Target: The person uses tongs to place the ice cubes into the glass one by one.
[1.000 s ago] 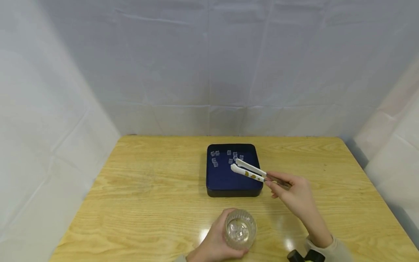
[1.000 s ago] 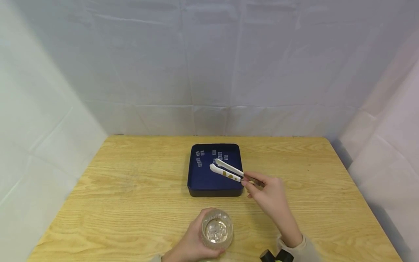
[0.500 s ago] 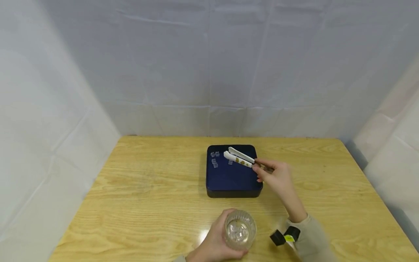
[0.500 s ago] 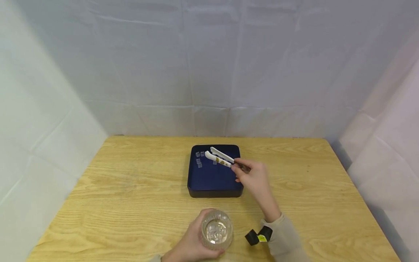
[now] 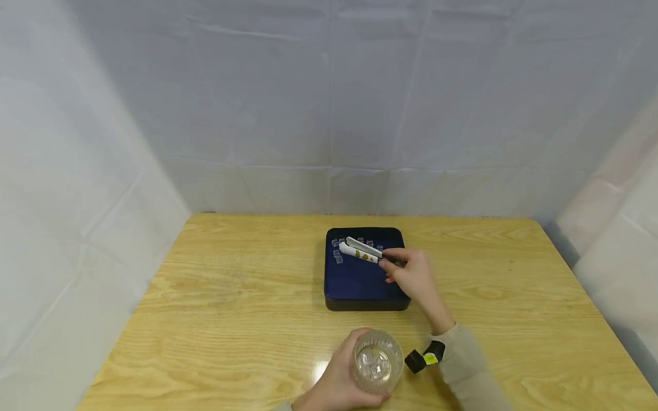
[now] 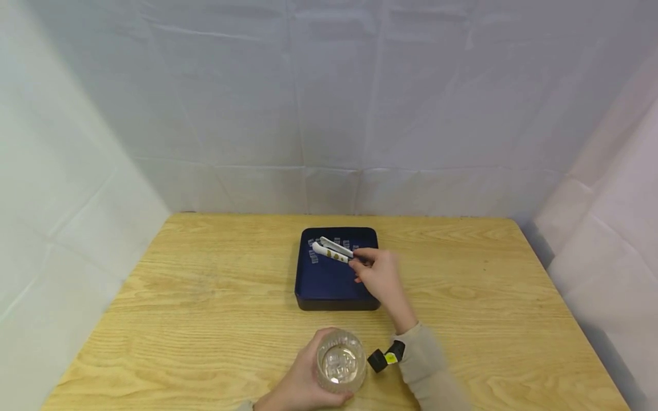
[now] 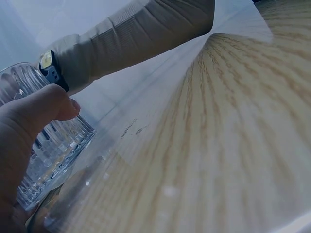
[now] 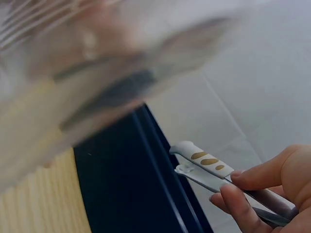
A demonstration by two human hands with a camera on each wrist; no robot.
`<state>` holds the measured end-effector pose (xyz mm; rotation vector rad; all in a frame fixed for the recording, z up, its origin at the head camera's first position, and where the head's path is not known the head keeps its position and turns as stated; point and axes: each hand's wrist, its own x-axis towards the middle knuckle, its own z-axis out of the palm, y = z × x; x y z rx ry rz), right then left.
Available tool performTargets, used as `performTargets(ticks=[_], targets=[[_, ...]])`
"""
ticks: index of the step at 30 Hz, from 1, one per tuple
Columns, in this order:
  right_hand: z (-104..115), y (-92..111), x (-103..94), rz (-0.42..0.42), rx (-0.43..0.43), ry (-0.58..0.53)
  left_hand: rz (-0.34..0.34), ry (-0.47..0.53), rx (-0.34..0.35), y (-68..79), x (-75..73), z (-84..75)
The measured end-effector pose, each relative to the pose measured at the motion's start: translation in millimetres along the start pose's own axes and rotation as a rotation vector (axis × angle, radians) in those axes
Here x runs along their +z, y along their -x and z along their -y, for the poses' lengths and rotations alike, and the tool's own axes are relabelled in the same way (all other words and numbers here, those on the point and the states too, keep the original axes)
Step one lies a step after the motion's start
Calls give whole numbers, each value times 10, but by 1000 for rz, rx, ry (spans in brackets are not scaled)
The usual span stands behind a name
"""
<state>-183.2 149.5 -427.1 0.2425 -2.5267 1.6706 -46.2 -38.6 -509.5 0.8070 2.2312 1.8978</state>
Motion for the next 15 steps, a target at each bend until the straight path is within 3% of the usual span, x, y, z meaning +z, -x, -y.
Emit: performTargets(ticks=[4,15], targets=[[-43,-13,55,24,10,23,-4,5,-19,0,1,-8],[-110,-29,156,78,2,69,-15,-14,25,-1,-15,11]])
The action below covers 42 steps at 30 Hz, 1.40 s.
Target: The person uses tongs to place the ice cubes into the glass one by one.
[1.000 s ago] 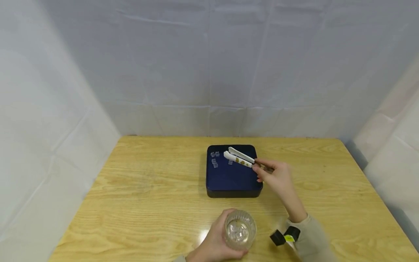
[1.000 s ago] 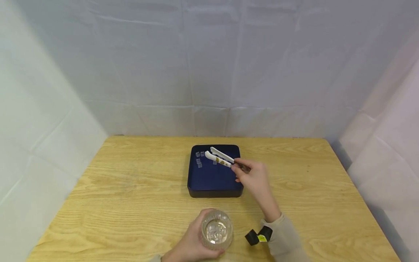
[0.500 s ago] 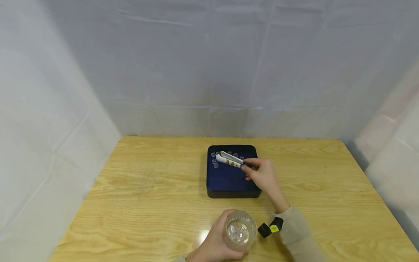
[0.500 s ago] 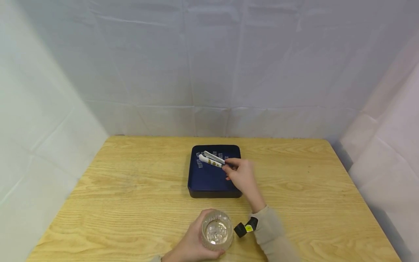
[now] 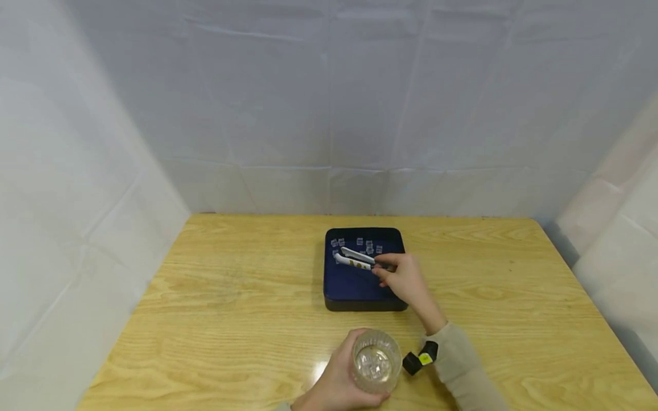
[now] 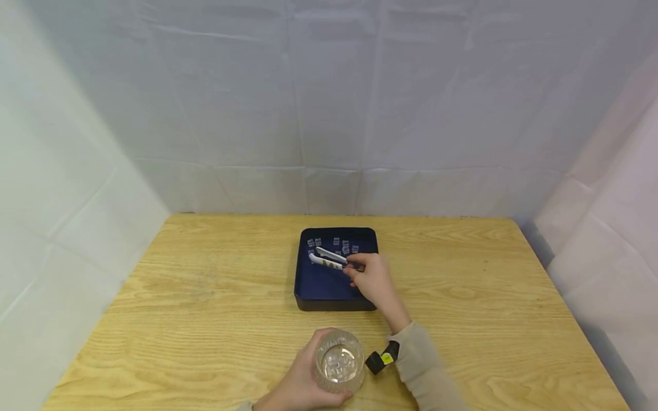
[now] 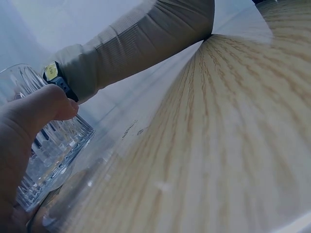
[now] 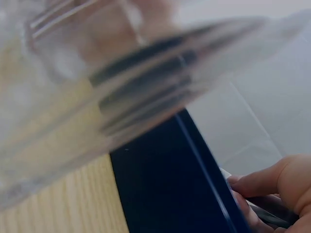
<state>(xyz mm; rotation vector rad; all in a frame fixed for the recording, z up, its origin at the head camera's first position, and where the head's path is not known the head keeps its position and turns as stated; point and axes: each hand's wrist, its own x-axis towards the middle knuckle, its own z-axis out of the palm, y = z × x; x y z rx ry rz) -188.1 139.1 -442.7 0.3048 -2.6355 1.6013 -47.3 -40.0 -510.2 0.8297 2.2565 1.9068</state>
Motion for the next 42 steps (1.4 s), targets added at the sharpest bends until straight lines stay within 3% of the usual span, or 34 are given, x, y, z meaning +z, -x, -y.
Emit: performTargets(ticks=[5,10,18,25,37,42], targets=[[-20,-6,48,24,-1,37,6,8,-17,1,-4,7],[-54,-7,84,47,-10,51,3,-8,12,3,-8,25],[-84,-3,92,54,-39,86,2,-3,-23,0,-12,-7],[-50,25,67,40,-41,117,1,-19,2,-5,0,-15],[-25,45,10,39,-54,189,22,8,-67,-2,-3,-36],[-25,55,5,35,-59,190,14,-14,-37,4,-4,-31]])
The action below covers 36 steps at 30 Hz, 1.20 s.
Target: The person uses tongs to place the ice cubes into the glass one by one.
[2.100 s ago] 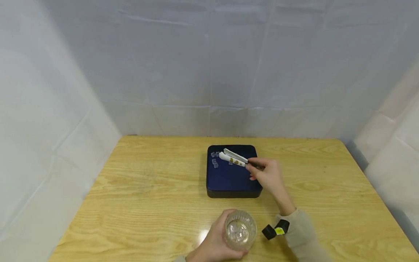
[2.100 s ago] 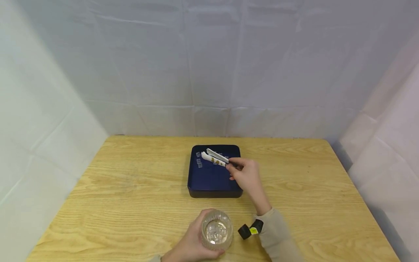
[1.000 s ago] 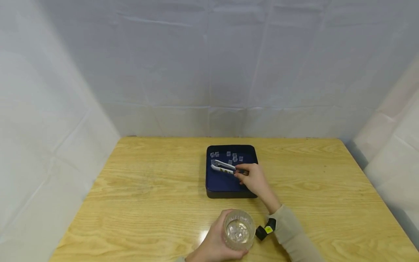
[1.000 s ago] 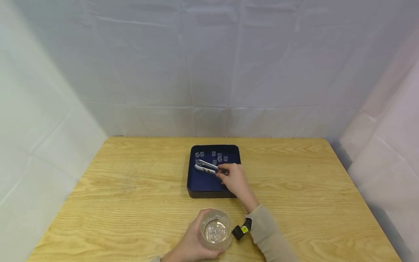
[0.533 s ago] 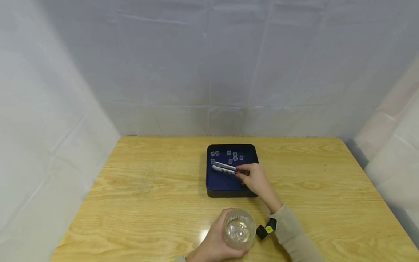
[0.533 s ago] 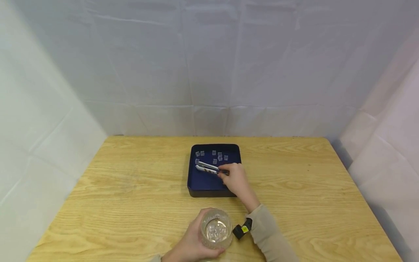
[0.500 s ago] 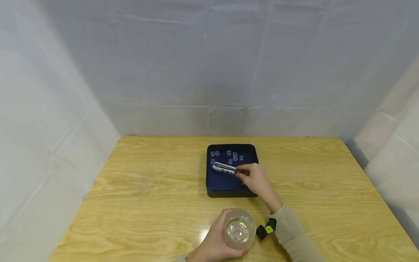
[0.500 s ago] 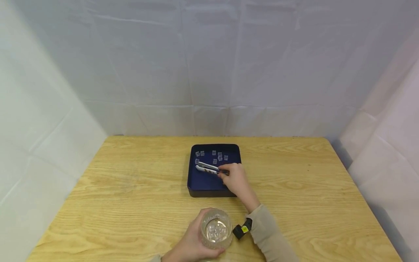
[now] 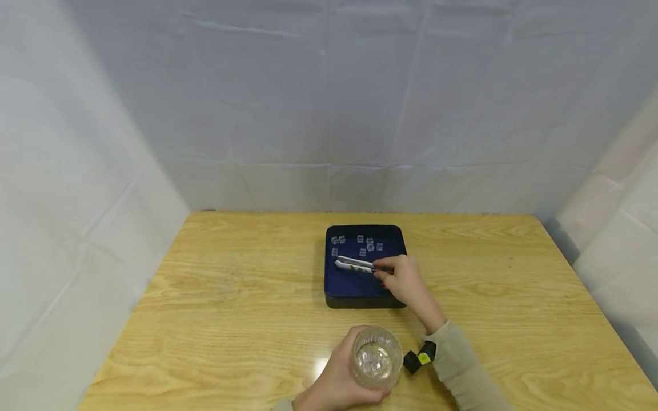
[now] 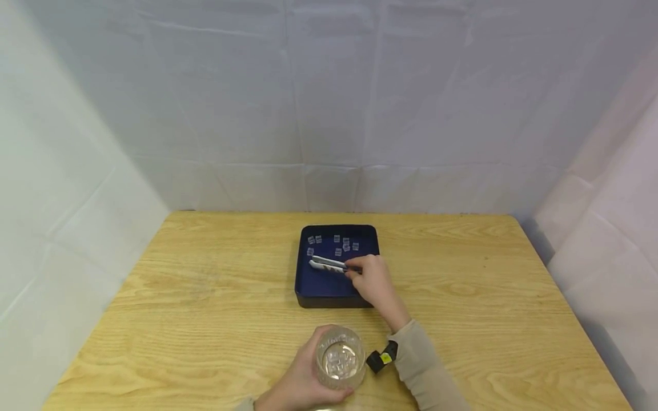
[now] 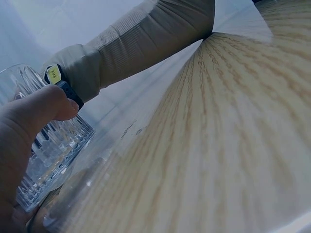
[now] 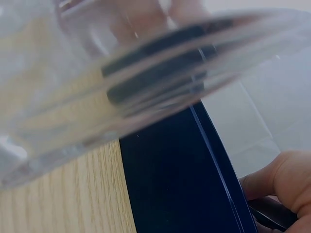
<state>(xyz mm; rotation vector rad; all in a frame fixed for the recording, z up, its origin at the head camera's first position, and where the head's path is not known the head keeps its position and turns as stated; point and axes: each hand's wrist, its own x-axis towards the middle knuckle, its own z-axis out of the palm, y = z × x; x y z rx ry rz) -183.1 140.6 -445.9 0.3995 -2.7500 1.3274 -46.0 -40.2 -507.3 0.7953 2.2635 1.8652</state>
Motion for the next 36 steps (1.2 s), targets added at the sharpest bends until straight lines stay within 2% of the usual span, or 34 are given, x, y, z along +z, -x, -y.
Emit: performTargets(ticks=[3,17,27,36], targets=[[-7,-2,-1,-5,-11,3,-8,-14,23,1,5,5],[39,63,-91,6,33,-71,1,11,2,0,15,5],[105,141,-241,-24,8,-94,10,22,27,-16,21,54],[189,231,-444,-15,35,-129,10,28,24,-14,12,31]])
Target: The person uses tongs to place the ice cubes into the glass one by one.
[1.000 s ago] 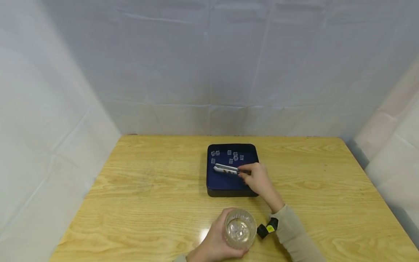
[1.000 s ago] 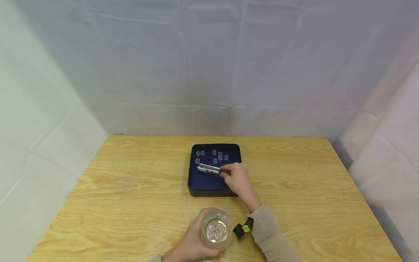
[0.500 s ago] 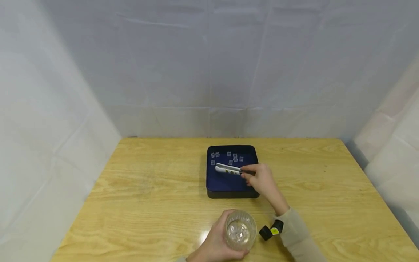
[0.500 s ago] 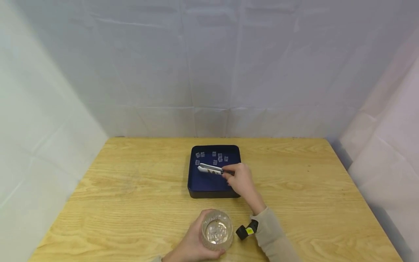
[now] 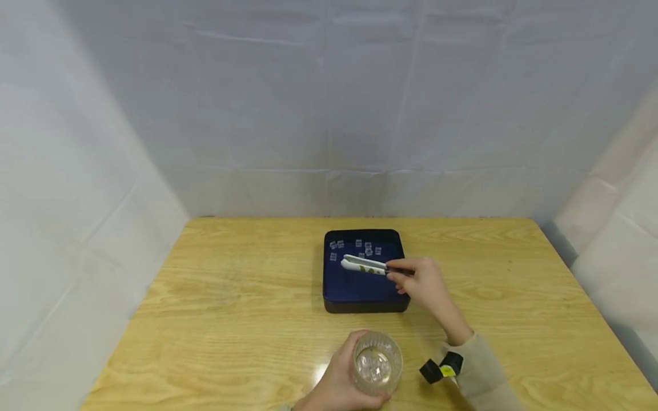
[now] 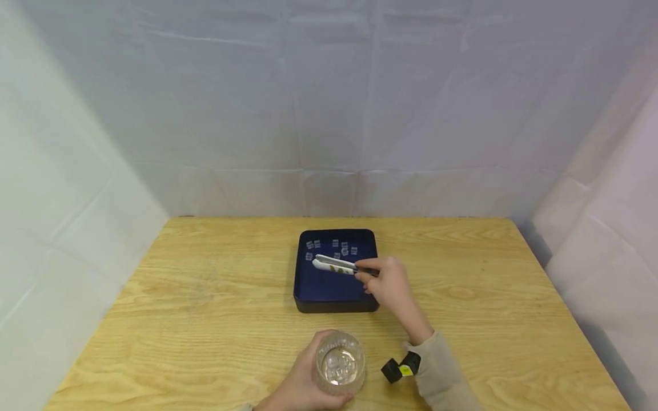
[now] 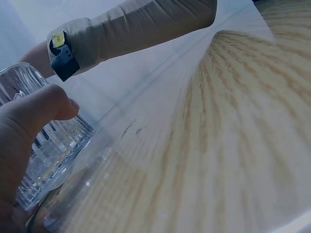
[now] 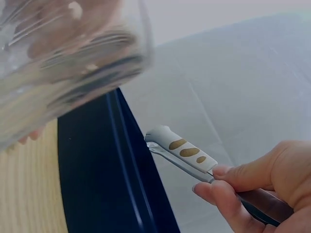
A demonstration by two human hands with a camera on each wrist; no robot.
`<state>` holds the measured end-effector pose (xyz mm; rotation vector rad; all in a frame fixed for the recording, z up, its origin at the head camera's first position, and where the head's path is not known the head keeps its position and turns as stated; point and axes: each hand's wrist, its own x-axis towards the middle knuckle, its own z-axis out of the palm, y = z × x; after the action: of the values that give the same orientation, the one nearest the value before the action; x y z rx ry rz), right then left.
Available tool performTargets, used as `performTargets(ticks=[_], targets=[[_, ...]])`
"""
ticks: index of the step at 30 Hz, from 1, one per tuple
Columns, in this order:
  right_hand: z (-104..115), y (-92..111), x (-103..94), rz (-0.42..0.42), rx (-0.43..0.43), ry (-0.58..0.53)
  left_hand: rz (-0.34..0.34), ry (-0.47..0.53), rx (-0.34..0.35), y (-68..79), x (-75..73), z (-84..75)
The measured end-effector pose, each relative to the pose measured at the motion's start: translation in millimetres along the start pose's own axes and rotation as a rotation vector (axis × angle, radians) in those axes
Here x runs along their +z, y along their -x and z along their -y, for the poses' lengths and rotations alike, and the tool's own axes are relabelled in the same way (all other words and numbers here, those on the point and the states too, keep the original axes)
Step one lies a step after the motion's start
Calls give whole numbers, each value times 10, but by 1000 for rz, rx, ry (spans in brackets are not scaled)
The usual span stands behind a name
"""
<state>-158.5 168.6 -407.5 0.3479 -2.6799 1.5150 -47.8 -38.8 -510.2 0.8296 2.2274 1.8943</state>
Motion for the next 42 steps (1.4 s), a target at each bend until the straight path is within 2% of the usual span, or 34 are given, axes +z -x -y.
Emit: performTargets(ticks=[8,21,33,42], targets=[[55,66,-205,-3,22,-28,4,15,-8,-13,10,4],[141,267,-452,-29,-52,-65,-1,13,-7,-3,-5,7],[281,601,-663,-9,-83,-95,0,15,-37,1,-12,-6],[363,917,-702,18,-137,-77,-12,10,-23,21,0,-7]])
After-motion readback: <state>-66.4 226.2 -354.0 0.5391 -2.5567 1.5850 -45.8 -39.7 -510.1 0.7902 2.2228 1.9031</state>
